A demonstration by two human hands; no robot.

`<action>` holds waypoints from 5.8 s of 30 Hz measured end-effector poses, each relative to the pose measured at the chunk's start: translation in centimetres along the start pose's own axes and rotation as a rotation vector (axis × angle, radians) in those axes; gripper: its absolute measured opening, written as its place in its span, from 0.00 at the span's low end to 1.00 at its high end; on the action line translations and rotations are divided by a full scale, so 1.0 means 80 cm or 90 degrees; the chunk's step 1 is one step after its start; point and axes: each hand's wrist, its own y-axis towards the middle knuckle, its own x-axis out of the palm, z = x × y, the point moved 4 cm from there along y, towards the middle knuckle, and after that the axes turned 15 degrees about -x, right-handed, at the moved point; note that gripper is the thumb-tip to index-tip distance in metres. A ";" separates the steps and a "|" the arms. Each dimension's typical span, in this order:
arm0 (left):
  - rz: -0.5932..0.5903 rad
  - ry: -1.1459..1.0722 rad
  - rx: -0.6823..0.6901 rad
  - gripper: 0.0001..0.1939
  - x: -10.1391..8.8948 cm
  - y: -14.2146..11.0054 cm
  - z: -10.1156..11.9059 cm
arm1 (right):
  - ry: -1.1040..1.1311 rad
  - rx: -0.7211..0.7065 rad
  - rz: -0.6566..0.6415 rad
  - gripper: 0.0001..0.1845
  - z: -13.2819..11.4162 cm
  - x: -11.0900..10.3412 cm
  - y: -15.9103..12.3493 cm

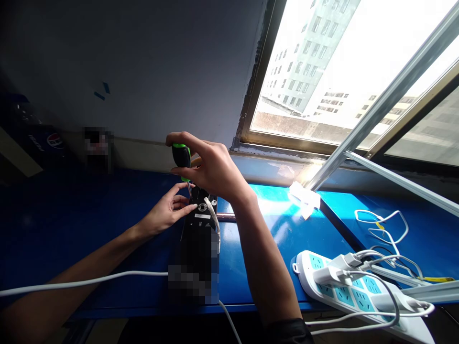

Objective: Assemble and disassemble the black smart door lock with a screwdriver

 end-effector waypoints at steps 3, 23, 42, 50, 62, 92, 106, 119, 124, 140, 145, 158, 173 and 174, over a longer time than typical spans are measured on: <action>-0.011 -0.011 -0.011 0.33 0.001 0.001 -0.001 | -0.018 0.007 0.028 0.23 0.005 -0.004 0.000; -0.008 0.007 -0.001 0.31 0.001 -0.002 0.000 | 0.010 0.030 0.011 0.28 0.003 -0.004 -0.002; -0.015 0.003 -0.007 0.33 0.001 0.000 -0.001 | 0.073 0.067 0.021 0.32 0.015 -0.002 -0.005; -0.007 -0.006 -0.028 0.33 -0.004 0.002 0.003 | -0.047 0.039 0.119 0.25 0.019 -0.063 -0.020; 0.046 -0.012 -0.006 0.31 -0.021 0.025 -0.005 | -0.260 0.385 -0.243 0.11 0.088 -0.030 -0.089; 0.290 0.336 0.327 0.08 -0.030 0.012 0.017 | -0.267 0.437 -0.253 0.13 0.124 0.037 -0.171; 0.257 0.405 0.295 0.20 -0.024 -0.002 0.019 | -0.204 0.175 -0.059 0.29 0.089 0.045 -0.138; 0.213 0.430 0.245 0.20 -0.022 0.001 0.016 | -0.253 0.186 -0.076 0.31 0.094 0.048 -0.141; 0.206 0.432 0.235 0.19 -0.021 0.002 0.015 | -0.247 0.182 -0.061 0.30 0.095 0.046 -0.141; 0.197 0.439 0.223 0.18 -0.023 0.004 0.010 | -0.247 0.190 -0.064 0.30 0.093 0.042 -0.139; 0.195 0.439 0.214 0.18 -0.023 0.004 0.010 | -0.242 0.195 -0.062 0.29 0.094 0.041 -0.139; 0.174 0.433 0.188 0.17 -0.023 0.005 0.009 | -0.211 0.224 -0.063 0.23 0.093 0.040 -0.140; 0.151 0.425 0.164 0.16 -0.023 0.007 0.008 | -0.150 0.282 -0.076 0.22 0.094 0.031 -0.142; 0.151 0.424 0.164 0.16 -0.023 0.007 0.008 | -0.156 0.287 -0.075 0.22 0.095 0.030 -0.143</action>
